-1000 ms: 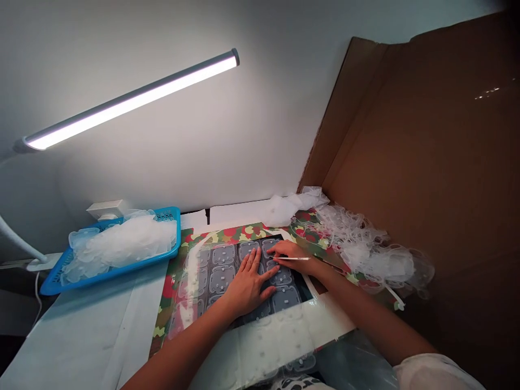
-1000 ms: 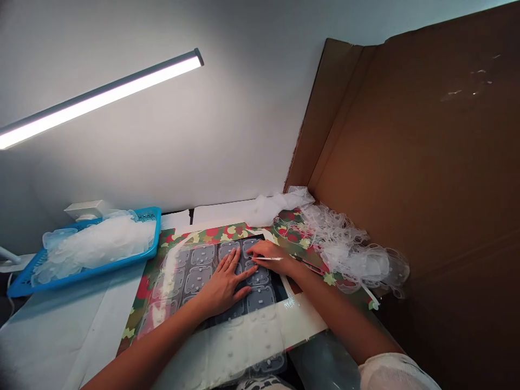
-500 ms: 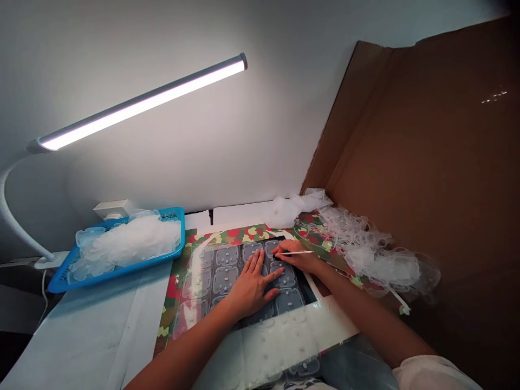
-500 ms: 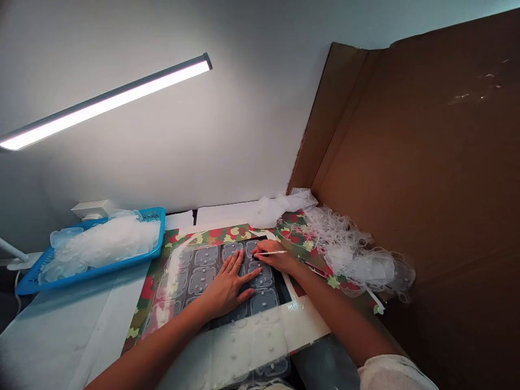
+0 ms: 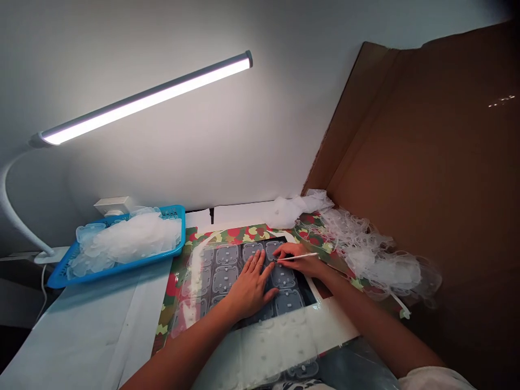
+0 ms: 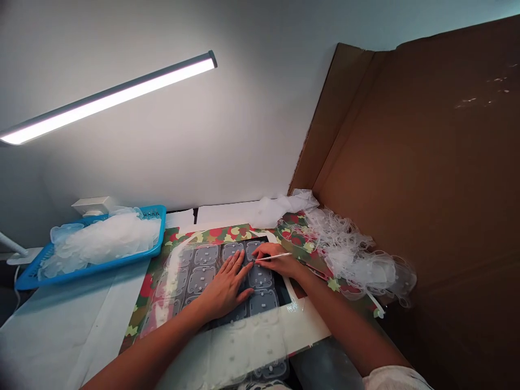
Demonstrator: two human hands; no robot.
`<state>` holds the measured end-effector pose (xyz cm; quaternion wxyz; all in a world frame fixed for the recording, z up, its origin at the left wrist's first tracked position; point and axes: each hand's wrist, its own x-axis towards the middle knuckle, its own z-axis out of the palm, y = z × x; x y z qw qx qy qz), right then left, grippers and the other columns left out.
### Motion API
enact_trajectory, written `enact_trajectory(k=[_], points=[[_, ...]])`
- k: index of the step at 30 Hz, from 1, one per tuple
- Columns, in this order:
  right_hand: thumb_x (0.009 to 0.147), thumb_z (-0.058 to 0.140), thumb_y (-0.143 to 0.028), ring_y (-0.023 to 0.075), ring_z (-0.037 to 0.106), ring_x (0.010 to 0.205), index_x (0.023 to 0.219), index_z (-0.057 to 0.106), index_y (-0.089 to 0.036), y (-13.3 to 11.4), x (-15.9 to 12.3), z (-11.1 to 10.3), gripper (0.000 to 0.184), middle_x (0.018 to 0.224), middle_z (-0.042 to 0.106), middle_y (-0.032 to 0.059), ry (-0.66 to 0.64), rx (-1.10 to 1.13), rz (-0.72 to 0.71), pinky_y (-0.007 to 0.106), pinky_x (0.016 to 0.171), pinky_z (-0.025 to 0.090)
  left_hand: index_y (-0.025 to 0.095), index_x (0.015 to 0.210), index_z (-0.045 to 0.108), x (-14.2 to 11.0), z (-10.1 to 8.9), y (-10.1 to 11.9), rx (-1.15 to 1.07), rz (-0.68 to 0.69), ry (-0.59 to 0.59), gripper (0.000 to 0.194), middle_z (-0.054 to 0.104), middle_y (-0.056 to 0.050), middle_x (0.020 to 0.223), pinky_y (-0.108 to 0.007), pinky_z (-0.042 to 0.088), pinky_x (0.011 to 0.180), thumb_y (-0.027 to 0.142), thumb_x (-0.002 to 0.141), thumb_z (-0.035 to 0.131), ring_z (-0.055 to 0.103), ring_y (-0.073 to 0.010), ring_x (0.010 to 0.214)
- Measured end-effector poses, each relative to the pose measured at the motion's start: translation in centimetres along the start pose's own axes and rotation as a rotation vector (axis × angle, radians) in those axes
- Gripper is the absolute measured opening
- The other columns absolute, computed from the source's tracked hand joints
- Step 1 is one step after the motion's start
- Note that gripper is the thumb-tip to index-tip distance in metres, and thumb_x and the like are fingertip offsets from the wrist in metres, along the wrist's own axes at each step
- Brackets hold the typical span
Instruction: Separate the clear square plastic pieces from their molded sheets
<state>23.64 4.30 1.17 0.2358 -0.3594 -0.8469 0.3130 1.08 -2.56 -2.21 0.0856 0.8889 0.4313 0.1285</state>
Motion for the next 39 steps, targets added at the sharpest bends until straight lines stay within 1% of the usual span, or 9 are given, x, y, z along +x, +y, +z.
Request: enact_trajectory(k=[9,17,23,27,29,33,35,37,39], points=[[0.092,0.054,-0.041,0.0230,0.063,0.092,0.082,0.068,-0.019,0.3,0.7,0.6,0.028,0.098,0.072,0.0084,-0.038,-0.106,-0.108,0.038,0.088,0.046,0.022,0.145,0.038,-0.1,0.3,-0.4,-0.018,0.028,-0.013,0.062,0.010,-0.017,0.161,-0.052,0.025,0.115,0.048,0.091,0.052,0.011,-0.0341,0.147],[0.093,0.046,-0.054,0.0229,0.065,0.093,0.097,0.072,-0.018,0.1,1.2,-1.2,0.045,0.102,0.072,0.0101,-0.159,-0.142,-0.084,0.034,0.084,0.049,0.022,0.142,0.043,-0.2,0.2,-0.2,-0.024,0.032,0.005,0.058,0.013,-0.016,0.161,-0.053,0.024,0.115,0.045,0.090,0.055,0.013,-0.0339,0.147],[0.095,0.047,-0.049,0.0238,0.064,0.098,0.109,0.071,-0.020,0.4,0.6,-0.7,0.040,0.102,0.073,0.0101,-0.115,-0.192,-0.137,0.038,0.090,0.047,0.023,0.143,0.042,-0.2,0.2,-0.3,-0.044,0.024,0.007,0.059,0.011,-0.014,0.161,-0.053,0.024,0.115,0.044,0.089,0.056,0.014,-0.0351,0.147],[0.094,0.047,-0.043,0.0237,0.064,0.095,0.101,0.072,-0.019,0.7,0.8,0.6,0.036,0.096,0.073,0.0100,-0.056,-0.178,-0.155,0.038,0.088,0.046,0.024,0.144,0.041,-0.2,0.2,-0.3,-0.052,0.014,-0.004,0.060,0.008,-0.014,0.162,-0.054,0.024,0.115,0.044,0.089,0.056,0.011,-0.0368,0.147],[0.093,0.049,-0.042,0.0219,0.064,0.089,0.092,0.072,-0.019,1.2,0.7,0.5,0.033,0.093,0.072,0.0085,0.070,-0.094,-0.068,0.035,0.083,0.047,0.024,0.144,0.041,-0.2,0.3,-0.3,-0.049,0.006,-0.010,0.059,0.007,-0.015,0.162,-0.054,0.024,0.115,0.044,0.090,0.055,0.011,-0.0377,0.146],[0.081,0.061,-0.044,0.0183,0.059,0.068,0.074,0.063,-0.019,3.5,-0.2,-1.1,0.027,0.077,0.069,0.0039,0.744,0.155,0.317,0.030,0.066,0.046,0.024,0.144,0.041,-0.3,0.2,-0.4,-0.062,-0.013,-0.004,0.058,0.009,-0.016,0.161,-0.056,0.024,0.114,0.045,0.091,0.053,0.011,-0.0378,0.146],[0.074,0.066,-0.047,0.0175,0.056,0.062,0.068,0.057,-0.020,4.2,-1.0,-1.5,0.029,0.066,0.064,0.0011,0.965,0.302,0.435,0.030,0.063,0.045,0.023,0.142,0.044,-0.1,0.0,-0.5,-0.111,-0.031,0.009,0.059,0.015,-0.016,0.160,-0.057,0.023,0.114,0.046,0.089,0.055,0.013,-0.0379,0.146],[0.071,0.068,-0.048,0.0179,0.056,0.061,0.064,0.054,-0.021,3.8,-1.7,-1.0,0.032,0.061,0.061,-0.0001,0.989,0.391,0.464,0.031,0.063,0.046,0.021,0.132,0.055,0.6,-0.5,-0.6,-0.216,-0.058,0.064,0.051,0.026,-0.016,0.158,-0.059,0.022,0.114,0.045,0.087,0.059,0.018,-0.0377,0.145],[0.073,0.069,-0.047,0.0192,0.060,0.068,0.064,0.055,-0.021,2.1,-2.3,0.1,0.031,0.068,0.066,0.0018,0.904,0.396,0.415,0.031,0.068,0.047,0.020,0.114,0.065,1.6,-1.0,-0.9,-0.431,-0.113,0.173,0.036,0.042,-0.014,0.149,-0.056,0.023,0.114,0.044,0.088,0.057,0.029,-0.0343,0.142]])
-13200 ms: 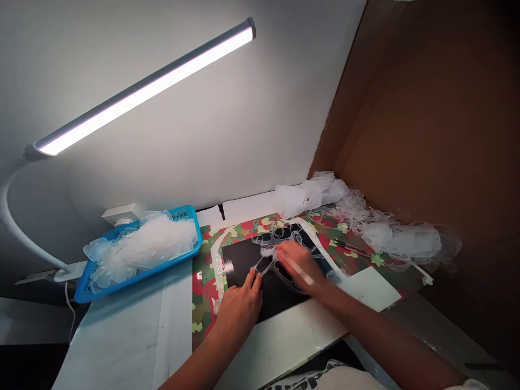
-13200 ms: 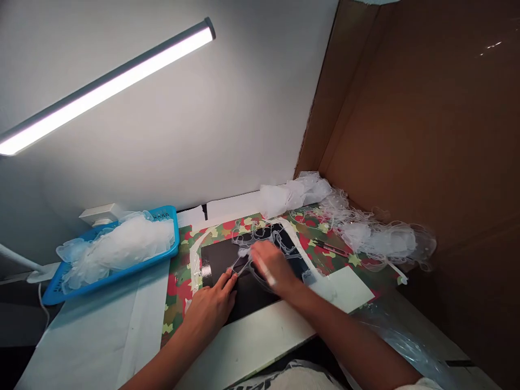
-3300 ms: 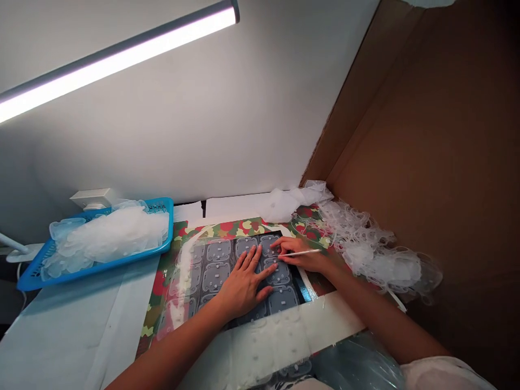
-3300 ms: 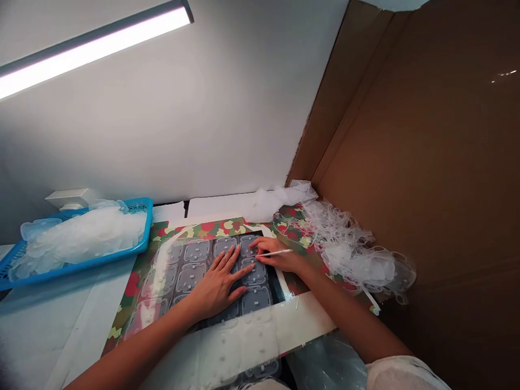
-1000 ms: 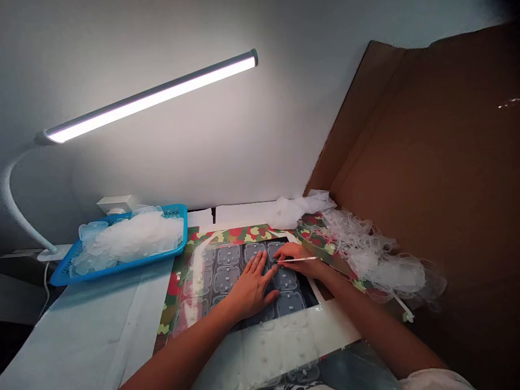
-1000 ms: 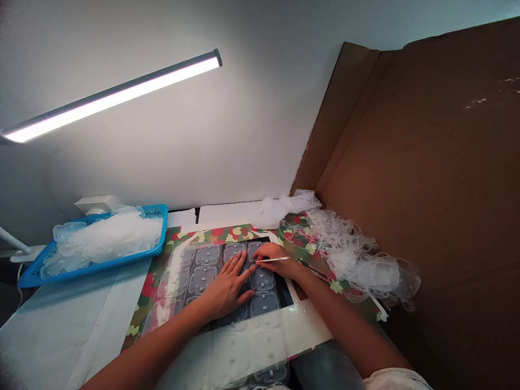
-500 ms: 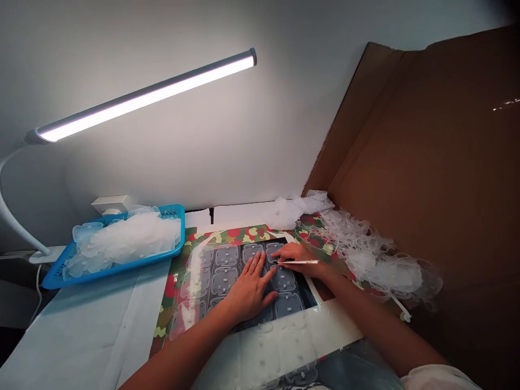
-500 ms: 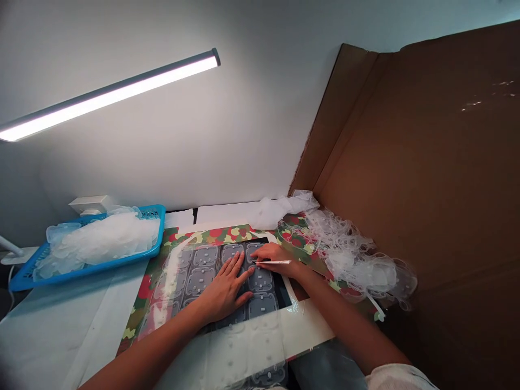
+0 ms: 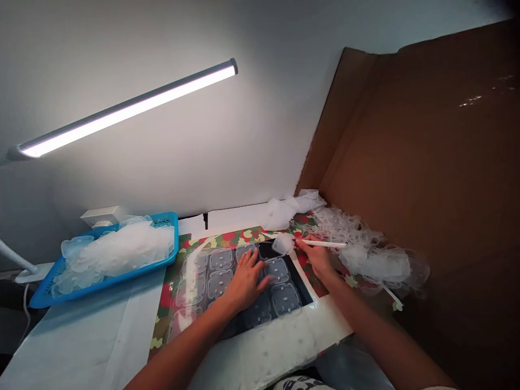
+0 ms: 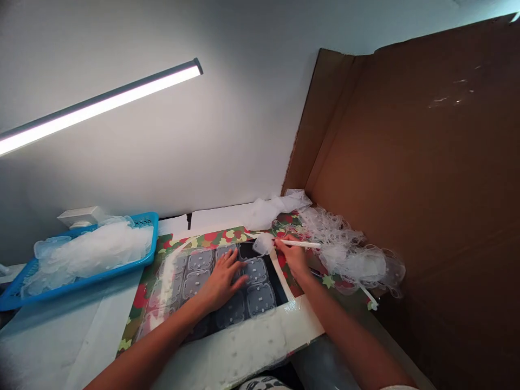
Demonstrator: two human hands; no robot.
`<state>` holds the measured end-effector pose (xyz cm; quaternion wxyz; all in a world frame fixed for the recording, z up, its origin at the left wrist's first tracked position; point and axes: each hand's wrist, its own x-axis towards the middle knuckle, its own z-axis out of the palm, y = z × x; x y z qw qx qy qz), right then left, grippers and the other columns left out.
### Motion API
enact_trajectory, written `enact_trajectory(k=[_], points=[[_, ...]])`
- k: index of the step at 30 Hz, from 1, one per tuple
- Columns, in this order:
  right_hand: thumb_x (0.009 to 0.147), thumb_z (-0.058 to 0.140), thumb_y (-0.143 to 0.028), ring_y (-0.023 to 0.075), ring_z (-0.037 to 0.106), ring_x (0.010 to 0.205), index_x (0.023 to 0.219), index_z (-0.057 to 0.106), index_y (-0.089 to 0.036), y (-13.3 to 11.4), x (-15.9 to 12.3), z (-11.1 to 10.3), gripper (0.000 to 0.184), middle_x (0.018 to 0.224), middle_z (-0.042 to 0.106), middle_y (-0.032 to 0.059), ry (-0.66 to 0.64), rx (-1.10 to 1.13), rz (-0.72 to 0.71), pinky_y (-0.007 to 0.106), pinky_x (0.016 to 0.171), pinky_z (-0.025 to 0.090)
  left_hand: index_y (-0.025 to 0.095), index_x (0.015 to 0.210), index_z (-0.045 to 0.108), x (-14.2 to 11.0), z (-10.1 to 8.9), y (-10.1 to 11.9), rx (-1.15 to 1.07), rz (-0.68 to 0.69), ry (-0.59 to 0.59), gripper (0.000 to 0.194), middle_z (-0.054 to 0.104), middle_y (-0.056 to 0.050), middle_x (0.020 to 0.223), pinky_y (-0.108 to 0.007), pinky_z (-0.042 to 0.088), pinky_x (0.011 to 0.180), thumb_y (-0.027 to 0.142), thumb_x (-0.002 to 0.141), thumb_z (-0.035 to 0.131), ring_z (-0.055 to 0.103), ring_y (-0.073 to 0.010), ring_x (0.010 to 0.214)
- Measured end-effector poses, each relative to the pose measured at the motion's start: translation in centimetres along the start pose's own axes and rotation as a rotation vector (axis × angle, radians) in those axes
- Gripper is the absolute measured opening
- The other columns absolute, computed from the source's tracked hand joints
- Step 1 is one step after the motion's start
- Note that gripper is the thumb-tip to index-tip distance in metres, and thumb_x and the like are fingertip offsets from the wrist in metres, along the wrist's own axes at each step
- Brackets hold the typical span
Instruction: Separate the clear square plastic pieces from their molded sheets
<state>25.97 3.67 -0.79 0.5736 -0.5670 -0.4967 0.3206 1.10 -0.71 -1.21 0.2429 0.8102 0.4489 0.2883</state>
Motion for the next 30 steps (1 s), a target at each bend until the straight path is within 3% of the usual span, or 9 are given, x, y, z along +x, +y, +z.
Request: enact_trajectory(k=[2,4,6,7,11,15,21,27,30], points=[[0.078,0.067,-0.043,0.0203,0.064,0.081,0.068,0.059,-0.020,-1.5,-2.2,0.9,0.026,0.086,0.071,0.0042,-0.163,-0.012,-0.073,0.032,0.078,0.047,0.020,0.102,0.068,1.5,-0.4,0.0,-0.300,-0.121,0.094,0.034,0.061,-0.012,0.131,-0.051,0.035,0.109,0.047,0.091,0.051,0.048,-0.0300,0.129],[0.083,0.064,-0.040,0.0208,0.064,0.091,0.073,0.063,-0.020,-3.0,-3.9,1.8,0.022,0.101,0.072,0.0056,-0.412,-0.036,-0.142,0.034,0.085,0.045,0.018,0.103,0.067,3.1,-0.6,-0.2,-0.524,-0.246,0.111,0.042,0.070,-0.012,0.107,-0.043,0.050,0.091,0.052,0.093,0.044,0.064,-0.0258,0.103],[0.083,0.065,-0.038,0.0212,0.064,0.092,0.072,0.064,-0.020,-3.9,-4.5,2.4,0.021,0.104,0.072,0.0064,-0.589,-0.006,-0.142,0.035,0.087,0.044,0.015,0.105,0.063,4.6,-0.7,-0.6,-0.595,-0.313,0.088,0.045,0.072,-0.010,0.087,-0.035,0.054,0.070,0.055,0.089,0.049,0.068,-0.0217,0.077],[0.081,0.067,-0.039,0.0210,0.063,0.091,0.070,0.063,-0.020,-4.0,-4.3,2.7,0.022,0.103,0.072,0.0064,-0.605,0.043,-0.107,0.035,0.086,0.044,0.014,0.103,0.062,5.1,-0.7,-0.8,-0.593,-0.319,0.083,0.044,0.071,-0.008,0.079,-0.031,0.052,0.064,0.054,0.085,0.056,0.067,-0.0198,0.069],[0.070,0.074,-0.043,0.0184,0.058,0.085,0.070,0.062,-0.019,-3.4,-1.9,3.1,0.027,0.098,0.071,0.0055,-0.401,0.275,0.145,0.033,0.081,0.043,0.017,0.100,0.055,6.0,-0.7,-0.9,-0.574,-0.294,0.121,0.041,0.066,0.001,0.065,-0.026,0.047,0.063,0.039,0.070,0.073,0.063,-0.0151,0.061],[0.066,0.076,-0.045,0.0170,0.055,0.083,0.072,0.062,-0.017,-3.5,-0.4,3.3,0.031,0.091,0.070,0.0039,-0.505,0.257,0.230,0.030,0.077,0.041,0.023,0.105,0.051,5.7,-0.7,0.1,-0.490,-0.220,0.170,0.041,0.065,0.006,0.066,-0.026,0.044,0.069,0.026,0.069,0.071,0.062,-0.0149,0.065],[0.075,0.068,-0.040,0.0147,0.053,0.069,0.065,0.050,-0.018,-4.3,-0.6,4.8,0.029,0.073,0.065,-0.0005,-0.586,-0.011,0.027,0.026,0.063,0.038,0.023,0.118,0.046,5.6,-0.2,0.7,-0.272,-0.173,0.196,0.051,0.066,0.007,0.066,-0.024,0.042,0.064,0.016,0.071,0.064,0.061,-0.0151,0.062],[0.083,0.057,-0.029,0.0152,0.054,0.071,0.067,0.053,-0.019,-4.3,-0.8,5.5,0.020,0.071,0.063,-0.0013,-0.530,-0.301,-0.221,0.024,0.061,0.036,0.018,0.126,0.043,5.5,0.0,0.1,-0.283,-0.208,0.240,0.057,0.065,0.005,0.063,-0.023,0.041,0.059,0.021,0.074,0.065,0.061,-0.0154,0.056],[0.085,0.053,-0.028,0.0150,0.053,0.069,0.068,0.054,-0.020,-3.5,0.1,5.9,0.019,0.071,0.062,-0.0005,-0.398,-0.463,-0.266,0.024,0.059,0.033,0.018,0.126,0.045,5.1,0.1,0.4,-0.270,-0.204,0.257,0.054,0.063,0.006,0.061,-0.023,0.040,0.059,0.023,0.076,0.064,0.058,-0.0145,0.055]])
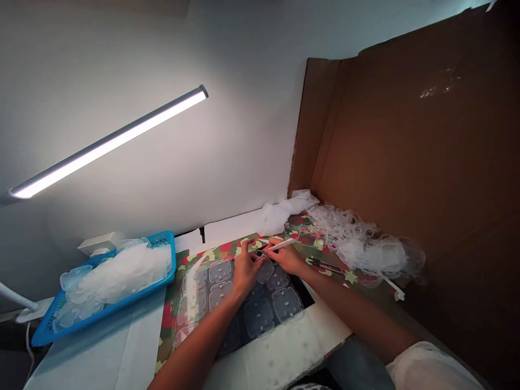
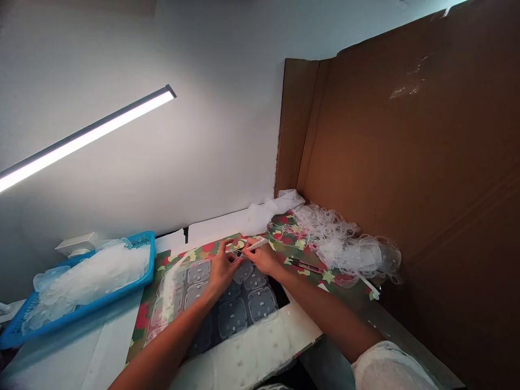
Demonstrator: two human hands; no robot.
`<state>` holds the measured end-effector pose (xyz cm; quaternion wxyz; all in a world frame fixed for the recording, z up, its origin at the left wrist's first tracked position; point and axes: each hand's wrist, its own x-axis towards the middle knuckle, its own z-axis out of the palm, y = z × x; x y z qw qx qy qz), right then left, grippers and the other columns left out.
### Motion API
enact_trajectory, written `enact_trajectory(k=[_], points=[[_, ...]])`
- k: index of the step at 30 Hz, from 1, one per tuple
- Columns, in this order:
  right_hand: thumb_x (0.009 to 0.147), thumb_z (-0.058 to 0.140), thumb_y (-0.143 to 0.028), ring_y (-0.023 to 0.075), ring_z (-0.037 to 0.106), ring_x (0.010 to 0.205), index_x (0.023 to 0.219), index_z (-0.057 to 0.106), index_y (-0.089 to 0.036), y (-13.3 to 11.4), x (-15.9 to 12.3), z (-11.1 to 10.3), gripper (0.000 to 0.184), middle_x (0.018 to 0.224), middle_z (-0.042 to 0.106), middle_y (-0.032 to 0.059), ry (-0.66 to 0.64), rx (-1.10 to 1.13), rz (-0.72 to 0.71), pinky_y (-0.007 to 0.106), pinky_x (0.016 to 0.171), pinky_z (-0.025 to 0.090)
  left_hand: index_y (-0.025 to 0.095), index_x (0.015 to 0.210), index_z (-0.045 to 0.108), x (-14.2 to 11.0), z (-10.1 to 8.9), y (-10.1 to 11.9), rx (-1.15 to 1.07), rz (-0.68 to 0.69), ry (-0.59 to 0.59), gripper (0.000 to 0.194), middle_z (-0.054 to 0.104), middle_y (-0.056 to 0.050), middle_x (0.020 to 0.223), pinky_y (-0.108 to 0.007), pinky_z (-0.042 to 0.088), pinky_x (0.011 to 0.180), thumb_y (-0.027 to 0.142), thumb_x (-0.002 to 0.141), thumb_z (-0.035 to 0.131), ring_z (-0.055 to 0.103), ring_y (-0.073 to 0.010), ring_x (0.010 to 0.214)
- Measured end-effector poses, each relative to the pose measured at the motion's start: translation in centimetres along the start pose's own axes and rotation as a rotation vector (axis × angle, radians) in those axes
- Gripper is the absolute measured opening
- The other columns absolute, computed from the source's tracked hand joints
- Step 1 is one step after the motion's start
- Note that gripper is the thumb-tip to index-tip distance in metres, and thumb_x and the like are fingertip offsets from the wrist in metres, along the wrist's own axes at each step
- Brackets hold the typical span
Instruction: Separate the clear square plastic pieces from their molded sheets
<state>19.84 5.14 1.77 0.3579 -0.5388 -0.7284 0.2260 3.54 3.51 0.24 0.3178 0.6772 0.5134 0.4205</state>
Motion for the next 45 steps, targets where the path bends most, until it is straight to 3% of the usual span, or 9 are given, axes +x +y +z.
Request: enact_trajectory(k=[6,12,15,19,22,25,30,35,45], points=[[0.082,0.050,-0.020,0.0131,0.040,0.056,0.068,0.053,-0.020,3.4,2.4,0.6,0.015,0.062,0.053,-0.0008,0.144,-0.169,0.139,0.027,0.053,0.021,0.022,0.114,0.058,-2.0,-1.6,0.2,-0.103,0.105,0.151,0.030,0.061,0.004,0.070,-0.025,0.047,0.068,0.028,0.085,0.059,0.061,-0.0134,0.066],[0.081,0.049,-0.020,0.0141,0.042,0.058,0.065,0.052,-0.020,4.4,2.6,0.1,0.017,0.060,0.053,-0.0004,0.172,-0.151,0.147,0.027,0.053,0.023,0.022,0.096,0.069,-4.5,-7.5,1.4,-0.102,0.159,0.648,0.018,0.063,-0.002,0.086,-0.027,0.050,0.072,0.035,0.085,0.063,0.064,-0.0156,0.077],[0.079,0.054,-0.025,0.0151,0.047,0.059,0.061,0.050,-0.021,3.8,2.2,-0.8,0.018,0.060,0.055,-0.0007,0.154,-0.109,0.130,0.026,0.055,0.029,0.022,0.109,0.067,-5.9,-8.8,2.8,-0.327,-0.021,0.472,0.031,0.061,-0.001,0.087,-0.026,0.052,0.072,0.040,0.083,0.067,0.064,-0.0143,0.076],[0.083,0.055,-0.038,0.0164,0.056,0.065,0.069,0.050,-0.021,0.7,0.0,-2.2,0.022,0.066,0.061,-0.0004,0.168,0.144,0.094,0.027,0.062,0.041,0.022,0.116,0.063,-7.3,-7.9,3.5,-0.617,-0.237,0.201,0.039,0.062,-0.002,0.092,-0.021,0.050,0.066,0.040,0.082,0.069,0.059,-0.0102,0.072],[0.091,0.049,-0.050,0.0163,0.061,0.064,0.092,0.056,-0.021,-3.0,-2.9,-2.6,0.030,0.067,0.067,0.0000,-0.027,0.576,0.086,0.028,0.064,0.048,0.021,0.117,0.062,-7.6,-7.1,3.4,-0.745,-0.272,0.162,0.042,0.064,-0.003,0.093,-0.019,0.047,0.062,0.037,0.079,0.073,0.058,-0.0100,0.072],[0.096,0.039,-0.053,0.0155,0.064,0.063,0.108,0.056,-0.019,-6.1,-5.8,-2.3,0.040,0.075,0.072,0.0048,-0.219,0.739,0.094,0.028,0.064,0.051,0.020,0.112,0.062,-7.6,-6.7,3.6,-0.823,-0.281,0.142,0.041,0.067,-0.004,0.093,-0.020,0.047,0.063,0.036,0.077,0.075,0.060,-0.0114,0.073],[0.091,0.052,-0.053,0.0167,0.064,0.071,0.093,0.064,-0.020,-8.0,-8.5,-1.5,0.036,0.079,0.069,0.0042,-0.197,0.559,0.034,0.027,0.064,0.049,0.020,0.106,0.061,-7.9,-6.6,4.4,-0.886,-0.292,0.119,0.037,0.068,-0.003,0.088,-0.020,0.047,0.061,0.035,0.076,0.076,0.062,-0.0122,0.071],[0.087,0.064,-0.043,0.0142,0.058,0.061,0.084,0.065,-0.023,-9.0,-9.2,-1.1,0.021,0.069,0.065,-0.0004,-0.133,0.317,-0.088,0.026,0.059,0.045,0.019,0.101,0.061,-8.3,-6.5,4.5,-0.968,-0.297,0.097,0.034,0.069,-0.003,0.086,-0.022,0.049,0.063,0.034,0.075,0.078,0.064,-0.0132,0.073],[0.087,0.064,-0.041,0.0139,0.058,0.058,0.085,0.068,-0.024,-8.6,-9.5,-1.0,0.017,0.068,0.067,-0.0005,-0.041,0.263,-0.140,0.025,0.057,0.043,0.020,0.096,0.063,-8.9,-6.7,4.3,-0.981,-0.225,0.082,0.025,0.070,-0.003,0.084,-0.027,0.053,0.068,0.031,0.078,0.076,0.069,-0.0183,0.076]])
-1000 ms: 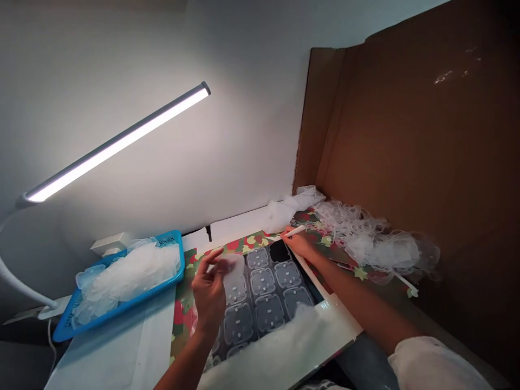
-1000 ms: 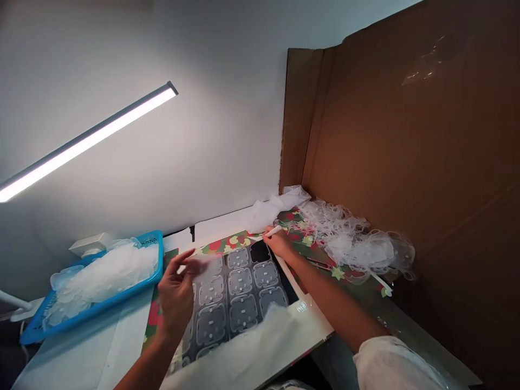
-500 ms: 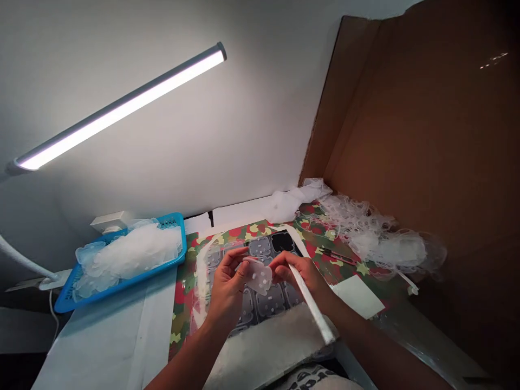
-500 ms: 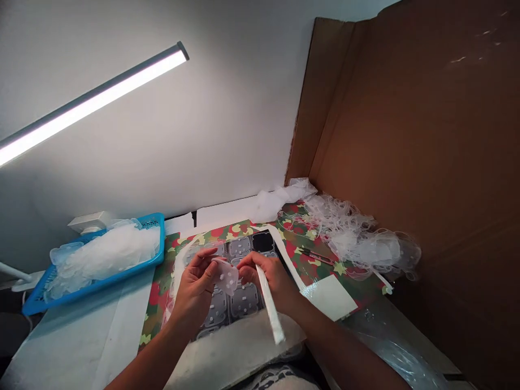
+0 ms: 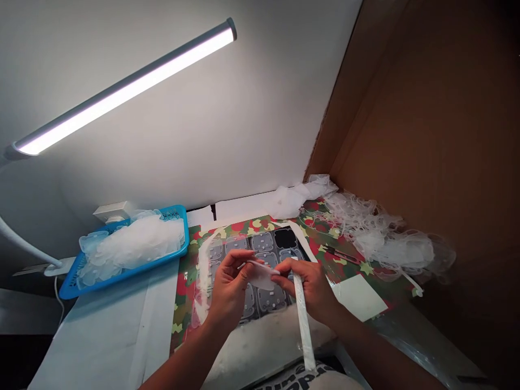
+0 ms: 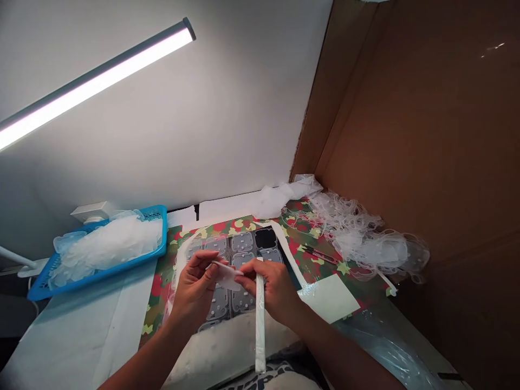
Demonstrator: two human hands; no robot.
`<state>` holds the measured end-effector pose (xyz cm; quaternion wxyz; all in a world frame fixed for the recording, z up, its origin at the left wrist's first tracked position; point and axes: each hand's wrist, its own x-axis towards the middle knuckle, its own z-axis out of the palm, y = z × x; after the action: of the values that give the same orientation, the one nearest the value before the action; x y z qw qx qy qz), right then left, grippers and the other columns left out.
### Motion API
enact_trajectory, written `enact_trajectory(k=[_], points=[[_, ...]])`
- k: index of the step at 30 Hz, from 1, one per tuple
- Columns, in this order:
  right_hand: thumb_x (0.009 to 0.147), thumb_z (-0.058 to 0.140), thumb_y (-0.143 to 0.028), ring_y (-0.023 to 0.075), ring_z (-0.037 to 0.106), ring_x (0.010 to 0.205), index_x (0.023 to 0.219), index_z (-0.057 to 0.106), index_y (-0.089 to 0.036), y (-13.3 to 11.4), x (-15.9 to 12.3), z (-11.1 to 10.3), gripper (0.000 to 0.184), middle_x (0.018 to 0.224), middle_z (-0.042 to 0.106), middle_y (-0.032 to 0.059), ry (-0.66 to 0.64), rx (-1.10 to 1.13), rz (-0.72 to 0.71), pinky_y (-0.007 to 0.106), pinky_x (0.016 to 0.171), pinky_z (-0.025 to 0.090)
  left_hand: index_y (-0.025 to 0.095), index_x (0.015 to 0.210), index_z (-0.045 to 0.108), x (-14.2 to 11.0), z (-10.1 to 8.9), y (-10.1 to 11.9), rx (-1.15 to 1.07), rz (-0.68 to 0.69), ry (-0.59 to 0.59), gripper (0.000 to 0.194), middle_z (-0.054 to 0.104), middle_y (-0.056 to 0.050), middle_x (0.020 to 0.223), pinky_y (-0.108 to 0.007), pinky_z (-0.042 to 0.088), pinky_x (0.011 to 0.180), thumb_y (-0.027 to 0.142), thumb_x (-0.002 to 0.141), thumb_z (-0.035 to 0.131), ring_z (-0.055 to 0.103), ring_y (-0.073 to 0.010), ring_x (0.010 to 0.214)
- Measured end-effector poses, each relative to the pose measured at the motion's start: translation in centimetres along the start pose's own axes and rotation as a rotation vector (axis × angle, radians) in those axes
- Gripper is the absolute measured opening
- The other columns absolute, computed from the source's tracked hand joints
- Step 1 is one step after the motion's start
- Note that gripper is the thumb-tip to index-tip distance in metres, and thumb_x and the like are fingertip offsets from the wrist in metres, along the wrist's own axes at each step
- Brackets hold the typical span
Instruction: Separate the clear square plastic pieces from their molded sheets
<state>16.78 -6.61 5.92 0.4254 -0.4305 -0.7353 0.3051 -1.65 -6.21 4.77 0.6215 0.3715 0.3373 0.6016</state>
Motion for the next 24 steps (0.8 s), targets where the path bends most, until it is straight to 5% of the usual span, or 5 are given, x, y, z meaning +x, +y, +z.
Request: enact_trajectory(k=[10,15,19,21,24], points=[[0.085,0.065,-0.043,0.0159,0.060,0.060,0.082,0.070,-0.023,0.4,-0.1,0.1,0.022,0.068,0.067,0.0015,0.016,0.051,0.066,0.027,0.059,0.046,0.021,0.103,0.064,-0.2,0.0,0.3,0.215,0.066,-0.047,0.020,0.071,-0.006,0.094,-0.031,0.054,0.075,0.034,0.087,0.064,0.069,-0.0215,0.087],[0.084,0.059,-0.055,0.0194,0.063,0.066,0.092,0.067,-0.020,5.5,-0.1,-7.7,0.036,0.079,0.070,0.0057,0.457,-0.036,0.338,0.029,0.059,0.047,0.023,0.133,0.050,2.2,-2.8,-0.3,0.987,0.131,-0.126,0.039,0.052,-0.011,0.139,-0.044,0.038,0.107,0.035,0.097,0.044,0.046,-0.0268,0.131],[0.079,0.060,-0.056,0.0223,0.056,0.060,0.091,0.070,-0.016,11.3,-2.2,-16.4,0.042,0.079,0.069,0.0162,0.601,-0.745,0.665,0.034,0.055,0.037,0.013,0.139,0.044,4.2,-6.8,-1.1,1.816,0.139,0.070,0.051,0.038,-0.021,0.147,-0.054,0.032,0.108,0.033,0.092,0.053,0.031,-0.0383,0.138],[0.082,0.057,-0.053,0.0222,0.053,0.056,0.090,0.070,-0.017,12.5,-2.7,-17.7,0.040,0.079,0.069,0.0181,0.542,-0.873,0.728,0.035,0.053,0.033,0.010,0.134,0.048,4.7,-8.0,-1.1,2.046,0.110,0.133,0.049,0.049,-0.023,0.135,-0.052,0.040,0.098,0.038,0.094,0.050,0.042,-0.0392,0.127],[0.087,0.052,-0.049,0.0209,0.055,0.059,0.087,0.067,-0.019,11.8,-1.7,-14.7,0.034,0.074,0.068,0.0103,0.403,-0.752,0.545,0.032,0.056,0.038,0.012,0.117,0.057,5.1,-8.3,-0.9,2.205,0.120,0.137,0.038,0.057,-0.019,0.116,-0.047,0.046,0.085,0.040,0.095,0.045,0.052,-0.0359,0.108]])
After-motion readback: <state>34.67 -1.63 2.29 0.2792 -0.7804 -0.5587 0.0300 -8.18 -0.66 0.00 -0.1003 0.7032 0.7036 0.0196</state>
